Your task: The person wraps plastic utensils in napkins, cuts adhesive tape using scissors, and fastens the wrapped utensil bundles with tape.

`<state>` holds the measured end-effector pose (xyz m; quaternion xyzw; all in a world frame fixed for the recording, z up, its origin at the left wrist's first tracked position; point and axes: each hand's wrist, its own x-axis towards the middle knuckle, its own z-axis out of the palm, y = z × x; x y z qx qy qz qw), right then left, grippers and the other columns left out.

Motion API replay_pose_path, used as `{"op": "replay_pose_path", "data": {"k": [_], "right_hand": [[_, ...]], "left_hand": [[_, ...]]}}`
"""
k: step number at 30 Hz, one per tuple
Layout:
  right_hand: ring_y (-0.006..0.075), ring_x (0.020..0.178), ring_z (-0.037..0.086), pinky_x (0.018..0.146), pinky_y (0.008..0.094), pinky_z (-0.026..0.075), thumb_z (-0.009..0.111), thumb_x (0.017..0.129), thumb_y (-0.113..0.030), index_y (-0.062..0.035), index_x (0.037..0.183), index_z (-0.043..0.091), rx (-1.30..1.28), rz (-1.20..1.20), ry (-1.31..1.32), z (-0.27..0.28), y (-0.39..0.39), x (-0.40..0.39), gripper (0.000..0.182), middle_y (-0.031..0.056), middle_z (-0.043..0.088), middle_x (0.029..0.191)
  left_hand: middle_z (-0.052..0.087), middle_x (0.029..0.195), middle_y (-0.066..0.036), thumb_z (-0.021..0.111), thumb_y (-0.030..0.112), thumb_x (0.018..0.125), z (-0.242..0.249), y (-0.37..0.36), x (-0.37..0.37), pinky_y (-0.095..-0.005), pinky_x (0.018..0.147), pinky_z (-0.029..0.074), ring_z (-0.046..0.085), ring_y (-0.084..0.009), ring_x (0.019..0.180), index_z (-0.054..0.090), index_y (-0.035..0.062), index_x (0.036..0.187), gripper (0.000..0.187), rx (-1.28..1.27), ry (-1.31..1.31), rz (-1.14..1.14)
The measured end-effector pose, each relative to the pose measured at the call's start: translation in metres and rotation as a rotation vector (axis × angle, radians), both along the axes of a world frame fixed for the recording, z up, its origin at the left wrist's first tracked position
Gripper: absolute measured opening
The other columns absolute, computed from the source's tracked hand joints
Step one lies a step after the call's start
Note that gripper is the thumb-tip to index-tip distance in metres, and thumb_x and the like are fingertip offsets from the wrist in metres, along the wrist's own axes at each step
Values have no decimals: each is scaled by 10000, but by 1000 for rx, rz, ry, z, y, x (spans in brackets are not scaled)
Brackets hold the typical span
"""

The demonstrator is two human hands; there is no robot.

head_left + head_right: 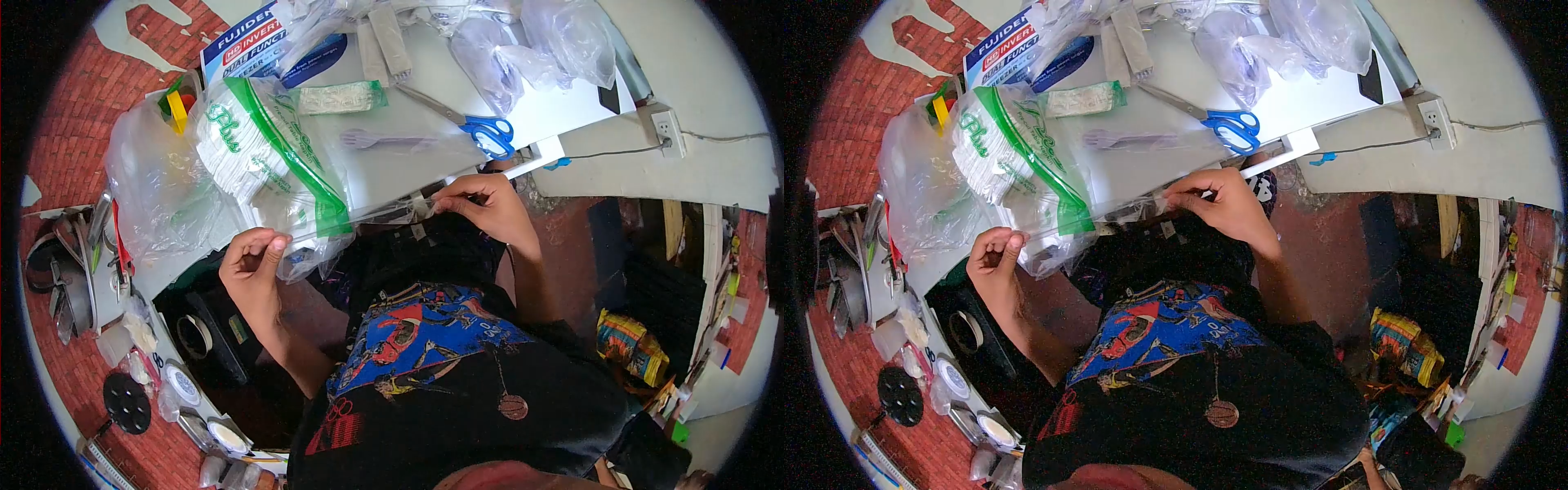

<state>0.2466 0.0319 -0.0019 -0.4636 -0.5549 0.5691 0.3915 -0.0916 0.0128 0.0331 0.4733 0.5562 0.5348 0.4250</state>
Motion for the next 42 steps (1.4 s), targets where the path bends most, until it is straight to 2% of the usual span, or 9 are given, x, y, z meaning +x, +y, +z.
{"op": "replay_pose_path", "data": {"k": [11,21,24,27,32,34,35,38,42], "right_hand": [[166,791,693,733,279,550,598,960,-58,71,924,660,50,-86,43,-7,1,-7,147,109,703,825],[159,754,697,704,260,534,623,894,8,23,993,703,157,-78,-144,-7,1,-5,128,97,725,825],[227,994,677,884,311,511,747,813,-89,-10,1292,578,-54,116,-49,3,3,3,515,156,694,1110],[288,1448,262,1171,398,231,934,530,-370,-60,1545,145,173,557,-23,-1,8,12,1323,192,275,1562],[293,1417,331,1139,399,286,893,569,-475,-36,1523,230,264,606,312,-2,8,-16,1242,203,341,1528],[302,1310,480,1080,399,366,853,682,-437,-26,1448,399,104,591,9,13,7,-22,980,213,505,1404],[234,1060,635,918,346,477,800,799,-306,-13,1253,613,71,464,-20,20,4,-32,572,160,672,1142],[158,828,663,748,277,508,707,874,-119,16,1054,689,-101,366,33,13,1,-33,225,107,710,891],[114,721,637,673,246,490,655,911,-80,28,944,702,-45,346,-11,16,-3,-30,122,68,691,767]], "left_hand": [[704,836,-124,736,-31,826,-7,-2,-1,-264,705,523,682,-171,730,645,-43,968,169,9,-19,-21],[705,869,-103,740,1,837,-5,-2,19,-230,693,502,635,-110,728,693,-45,991,167,-32,19,77],[704,879,-100,731,-22,833,-9,-3,25,-229,726,505,639,-113,785,690,-44,993,167,15,9,-14],[717,896,-94,739,-29,806,-4,-5,37,-241,739,505,645,-123,798,709,-29,964,161,-89,79,-198],[731,915,-105,749,4,779,-1,1,76,-251,712,494,659,-147,792,732,5,947,169,-136,177,-479],[729,919,-114,743,20,784,6,5,86,-250,675,477,661,-164,795,735,24,951,168,-66,296,-544],[724,914,-102,743,23,787,9,5,88,-263,651,463,654,-165,786,739,33,941,154,-55,277,-522],[718,949,-91,743,39,800,11,7,83,-260,669,470,653,-160,783,738,33,955,156,-86,350,-474],[706,992,-76,753,60,806,-9,5,75,-253,714,480,656,-144,867,699,27,1079,280,-140,56,-369]]}}
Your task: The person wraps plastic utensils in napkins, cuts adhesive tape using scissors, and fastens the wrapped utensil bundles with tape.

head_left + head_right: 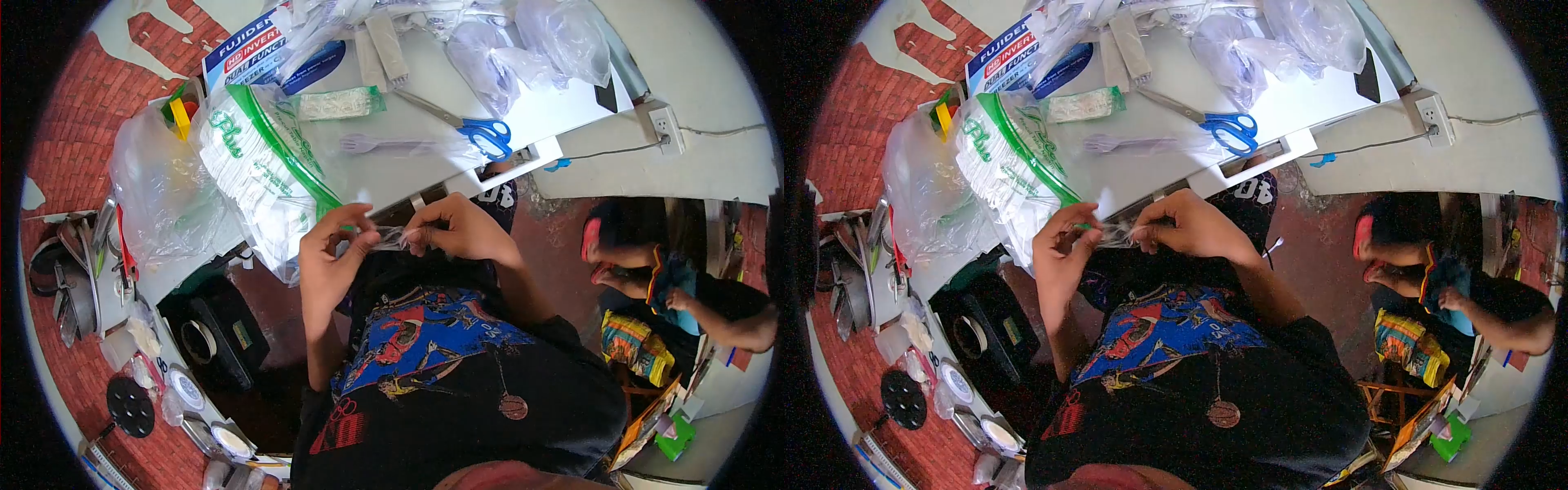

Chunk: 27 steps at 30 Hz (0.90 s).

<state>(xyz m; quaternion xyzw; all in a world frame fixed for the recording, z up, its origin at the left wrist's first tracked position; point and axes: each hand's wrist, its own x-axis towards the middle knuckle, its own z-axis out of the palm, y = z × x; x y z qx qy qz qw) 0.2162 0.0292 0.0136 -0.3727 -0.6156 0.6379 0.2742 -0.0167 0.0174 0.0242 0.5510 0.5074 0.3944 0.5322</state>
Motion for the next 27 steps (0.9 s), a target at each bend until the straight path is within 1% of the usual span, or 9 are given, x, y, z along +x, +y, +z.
{"op": "replay_pose_path", "data": {"k": [3,5,9,11,15,18,21,23,27], "right_hand": [[121,716,636,680,259,496,648,919,-91,30,939,701,-80,9,-11,0,-1,-2,133,66,691,760],[118,747,642,703,262,501,644,920,-90,32,948,694,-69,-21,-80,4,0,-5,135,73,694,785],[117,784,645,736,262,503,656,914,-94,26,999,695,-83,-46,-28,-9,-2,-5,152,83,706,836],[116,808,640,753,258,497,675,904,-104,21,1052,692,19,-44,18,-10,-3,-6,194,87,717,889],[110,825,641,766,252,497,694,897,-118,14,1070,696,55,-81,29,-12,-4,-9,217,74,724,900],[99,855,646,784,247,497,713,885,-116,2,1062,705,-50,-89,26,-16,0,-10,213,64,724,895],[136,847,651,792,287,510,722,869,-130,9,1019,718,-119,-234,25,-19,3,-12,205,95,728,898],[135,923,661,846,285,516,735,855,-80,27,1099,680,-178,-276,134,-35,5,-11,272,57,718,932],[182,961,666,888,314,512,737,843,-68,37,1187,627,-154,-250,234,-16,6,-16,377,70,708,1008]], "left_hand": [[693,1013,-71,749,74,828,4,0,8,-250,772,492,637,-128,970,624,12,1206,403,50,47,-132],[688,1010,-73,735,32,838,1,-3,10,-255,816,497,614,-127,1040,578,8,1261,451,-83,-187,-225],[689,989,-82,716,-21,841,0,-4,16,-246,803,507,634,-127,992,604,10,1215,392,-83,-187,-126],[688,960,-87,709,-61,828,-6,-2,13,-236,779,515,658,-134,932,615,-3,1172,361,-71,-68,-67],[680,924,-85,709,-57,831,-4,1,15,-235,763,521,666,-132,881,616,-24,1139,324,-61,-46,-58],[674,903,-81,711,-55,831,-4,4,24,-236,760,521,660,-128,867,615,-36,1129,313,-47,-84,-27],[672,904,-76,714,-47,832,-7,11,32,-231,758,520,655,-125,852,613,-37,1134,318,-22,-246,102],[682,963,-75,707,-49,838,-14,15,27,-238,810,504,648,-127,899,620,-20,1146,321,-55,-278,76],[682,958,-73,709,-39,843,-12,21,26,-234,799,506,648,-122,890,617,-21,1157,327,-12,-233,80]]}}
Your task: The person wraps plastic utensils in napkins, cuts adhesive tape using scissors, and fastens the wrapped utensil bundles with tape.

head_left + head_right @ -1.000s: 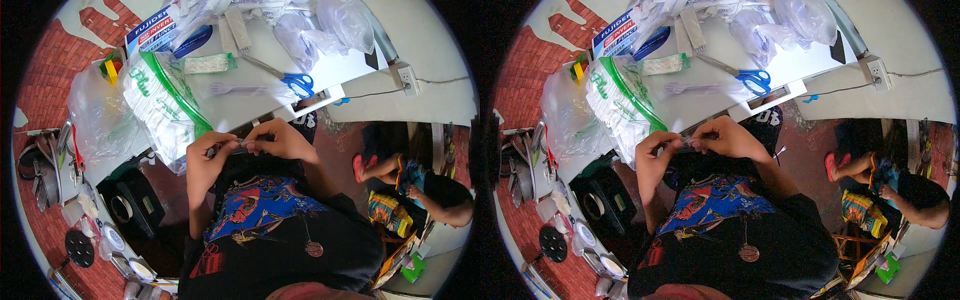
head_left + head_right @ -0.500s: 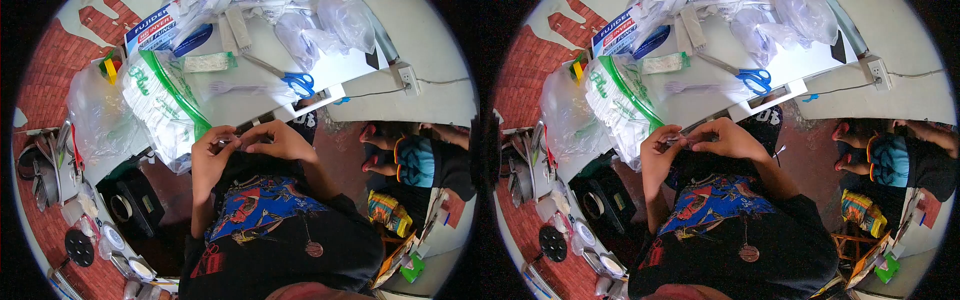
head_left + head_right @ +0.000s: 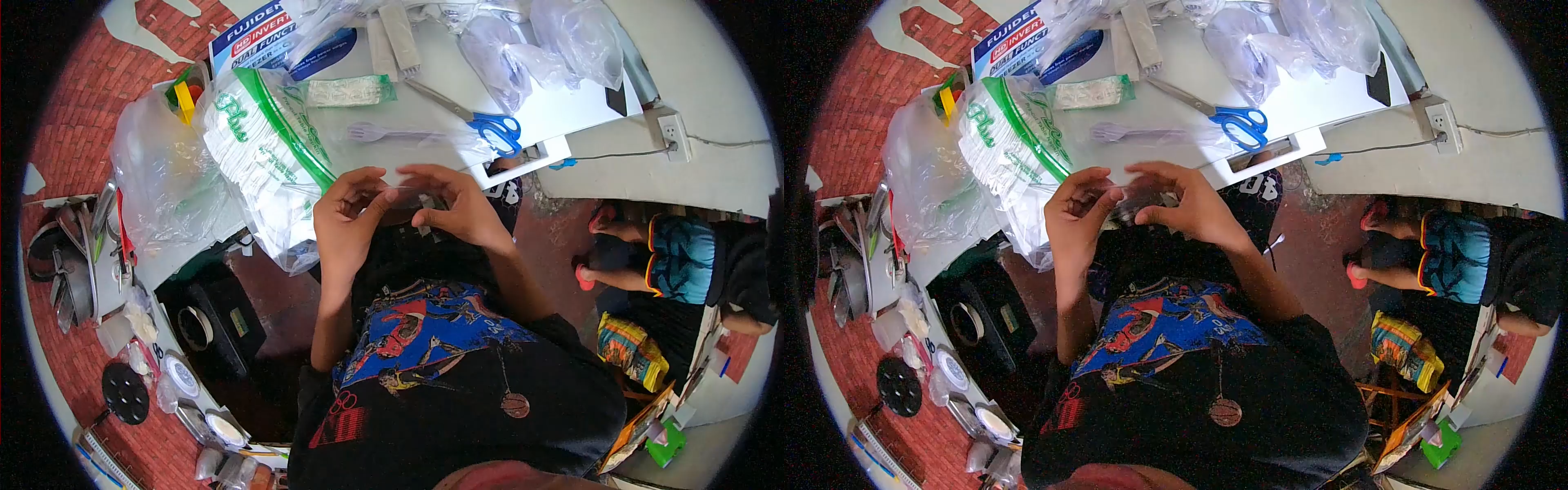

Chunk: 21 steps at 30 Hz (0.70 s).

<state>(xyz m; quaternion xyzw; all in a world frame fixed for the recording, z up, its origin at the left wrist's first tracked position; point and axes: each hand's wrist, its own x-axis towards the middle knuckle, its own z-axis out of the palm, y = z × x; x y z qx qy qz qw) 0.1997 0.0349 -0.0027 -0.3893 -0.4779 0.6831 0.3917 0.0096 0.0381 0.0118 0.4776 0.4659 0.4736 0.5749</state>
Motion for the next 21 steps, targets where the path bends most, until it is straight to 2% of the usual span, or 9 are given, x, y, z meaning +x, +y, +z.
{"op": "replay_pose_path", "data": {"k": [2,3,5,9,12,15,17,18,21], "right_hand": [[205,990,665,913,319,498,736,836,-60,14,1264,582,359,-229,-86,3,1,-6,460,89,697,1081],[205,990,665,913,319,498,736,836,-60,14,1264,582,358,-229,-86,6,4,-2,460,89,697,1081],[210,980,671,902,321,503,734,839,-68,8,1228,610,713,-155,-341,13,14,7,415,95,705,1061],[200,943,683,858,303,519,733,840,-60,10,1192,630,473,5,-350,22,18,8,373,88,714,1016],[187,894,693,802,281,536,722,854,-51,18,1122,654,303,-84,-228,17,16,2,285,90,717,949],[166,876,695,778,260,540,704,873,-40,11,1115,646,203,-220,-130,12,15,-2,254,96,712,934],[144,865,690,787,257,526,718,879,-110,-29,1172,632,131,-229,-25,17,15,-1,316,76,716,973],[144,865,690,787,257,526,718,879,-110,-29,1172,632,131,-229,-25,16,14,-2,316,76,716,973],[147,928,679,791,283,526,735,858,-102,-40,1209,606,210,-279,-45,16,13,-1,379,66,708,1026]], "left_hand": [[666,925,-65,700,-42,846,4,2,0,-218,749,510,639,-105,836,607,-29,1162,329,7,24,-22],[666,925,-65,700,-42,846,6,3,1,-218,749,510,639,-105,836,607,-29,1162,329,6,24,-22],[662,900,-56,705,-39,841,10,4,2,-218,738,506,633,-102,815,611,-17,1164,338,6,84,-48],[653,940,-59,720,-24,832,7,7,1,-231,754,510,626,-104,858,602,-4,1188,376,0,90,-81],[641,1006,-67,730,4,838,3,8,4,-251,774,513,617,-108,939,584,-3,1217,407,93,75,-48],[627,1087,-77,733,27,848,3,1,11,-260,794,513,601,-114,1027,568,-8,1239,426,-6,-89,-95],[651,1068,-70,721,55,871,-4,-6,15,-254,793,516,628,-120,983,570,-20,1226,393,-55,-90,-152],[685,986,-58,701,72,894,4,-7,19,-241,768,518,649,-112,892,617,-36,1142,283,-166,-18,-123],[698,876,-45,694,85,905,-5,-9,20,-225,728,511,648,-96,802,666,-45,1017,174,-96,46,-90]]}}
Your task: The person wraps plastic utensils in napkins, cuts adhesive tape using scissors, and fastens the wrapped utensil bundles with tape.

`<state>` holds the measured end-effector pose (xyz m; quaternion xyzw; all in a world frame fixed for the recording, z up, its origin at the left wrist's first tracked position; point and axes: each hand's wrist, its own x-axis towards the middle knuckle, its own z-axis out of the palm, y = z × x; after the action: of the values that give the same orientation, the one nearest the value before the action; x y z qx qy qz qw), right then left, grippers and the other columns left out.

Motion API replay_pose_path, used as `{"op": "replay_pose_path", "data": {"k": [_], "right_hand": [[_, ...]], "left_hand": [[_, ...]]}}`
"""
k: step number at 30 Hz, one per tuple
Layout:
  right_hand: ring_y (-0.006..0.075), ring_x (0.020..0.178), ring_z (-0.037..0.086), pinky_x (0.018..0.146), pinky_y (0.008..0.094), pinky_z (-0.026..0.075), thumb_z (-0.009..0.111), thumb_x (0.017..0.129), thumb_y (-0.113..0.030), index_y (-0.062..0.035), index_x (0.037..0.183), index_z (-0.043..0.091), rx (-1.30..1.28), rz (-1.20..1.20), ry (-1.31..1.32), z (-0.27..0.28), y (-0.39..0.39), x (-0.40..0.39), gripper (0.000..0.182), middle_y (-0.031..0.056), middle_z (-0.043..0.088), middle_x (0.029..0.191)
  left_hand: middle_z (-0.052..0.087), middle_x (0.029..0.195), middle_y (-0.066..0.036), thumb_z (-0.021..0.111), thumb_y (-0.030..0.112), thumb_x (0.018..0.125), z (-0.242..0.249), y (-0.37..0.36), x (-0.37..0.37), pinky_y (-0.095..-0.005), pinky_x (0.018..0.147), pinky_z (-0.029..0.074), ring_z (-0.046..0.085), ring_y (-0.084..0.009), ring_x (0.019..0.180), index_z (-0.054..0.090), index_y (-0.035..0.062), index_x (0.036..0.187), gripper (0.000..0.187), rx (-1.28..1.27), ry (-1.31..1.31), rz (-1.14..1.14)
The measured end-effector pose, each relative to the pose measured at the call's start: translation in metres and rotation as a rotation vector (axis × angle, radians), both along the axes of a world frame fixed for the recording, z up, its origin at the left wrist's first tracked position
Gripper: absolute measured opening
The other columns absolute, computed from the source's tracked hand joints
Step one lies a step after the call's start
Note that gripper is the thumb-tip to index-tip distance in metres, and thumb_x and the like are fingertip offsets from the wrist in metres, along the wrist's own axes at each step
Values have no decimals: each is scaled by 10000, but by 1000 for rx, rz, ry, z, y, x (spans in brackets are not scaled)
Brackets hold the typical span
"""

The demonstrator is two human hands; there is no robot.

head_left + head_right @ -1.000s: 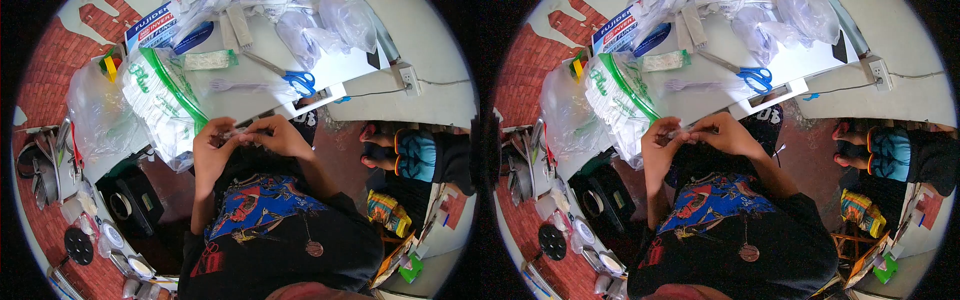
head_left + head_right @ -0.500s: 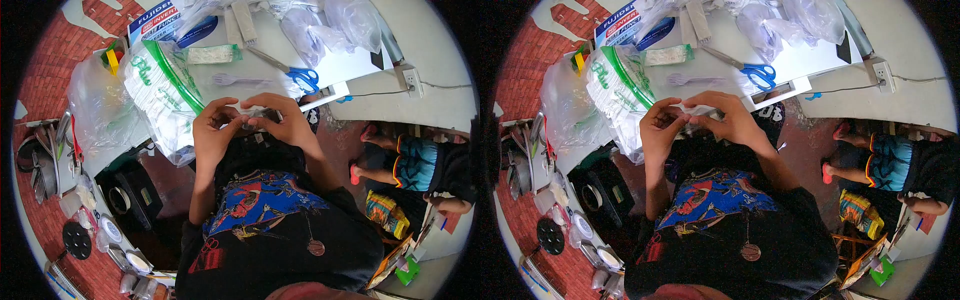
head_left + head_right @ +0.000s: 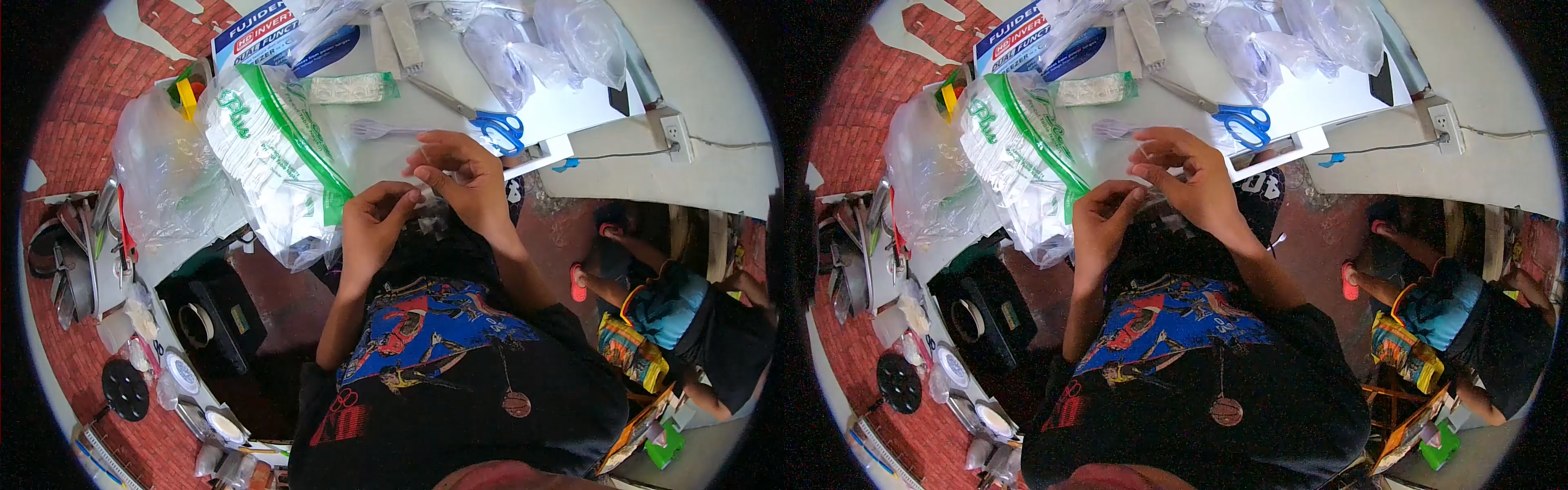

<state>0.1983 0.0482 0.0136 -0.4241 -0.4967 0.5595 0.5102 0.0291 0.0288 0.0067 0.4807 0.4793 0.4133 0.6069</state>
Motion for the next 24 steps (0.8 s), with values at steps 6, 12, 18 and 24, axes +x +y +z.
{"op": "replay_pose_path", "data": {"k": [6,12,18,24], "right_hand": [[204,1084,630,842,323,484,768,771,-6,-17,1181,632,447,-31,-365,12,11,16,432,90,662,1167],[235,1049,628,819,324,487,791,717,-28,-125,1100,703,516,104,-496,31,15,23,405,85,629,1228],[244,1064,623,825,337,493,782,731,-57,-139,1075,708,659,137,-669,39,20,25,362,68,626,1223],[259,1092,613,859,362,487,771,741,-82,-143,1028,711,740,137,-748,38,20,24,300,60,630,1184]], "left_hand": [[698,844,-50,714,79,887,8,2,-2,-211,711,495,629,-75,782,685,-48,935,139,12,63,-4],[693,864,-44,711,57,878,10,2,-2,-216,742,483,618,-74,796,678,-40,930,115,30,99,6],[693,891,-60,707,41,876,6,1,-1,-239,815,499,626,-91,840,673,-42,945,114,106,168,11],[698,914,-77,704,31,874,4,2,-3,-252,845,502,639,-110,877,672,-55,951,120,146,250,3]]}}
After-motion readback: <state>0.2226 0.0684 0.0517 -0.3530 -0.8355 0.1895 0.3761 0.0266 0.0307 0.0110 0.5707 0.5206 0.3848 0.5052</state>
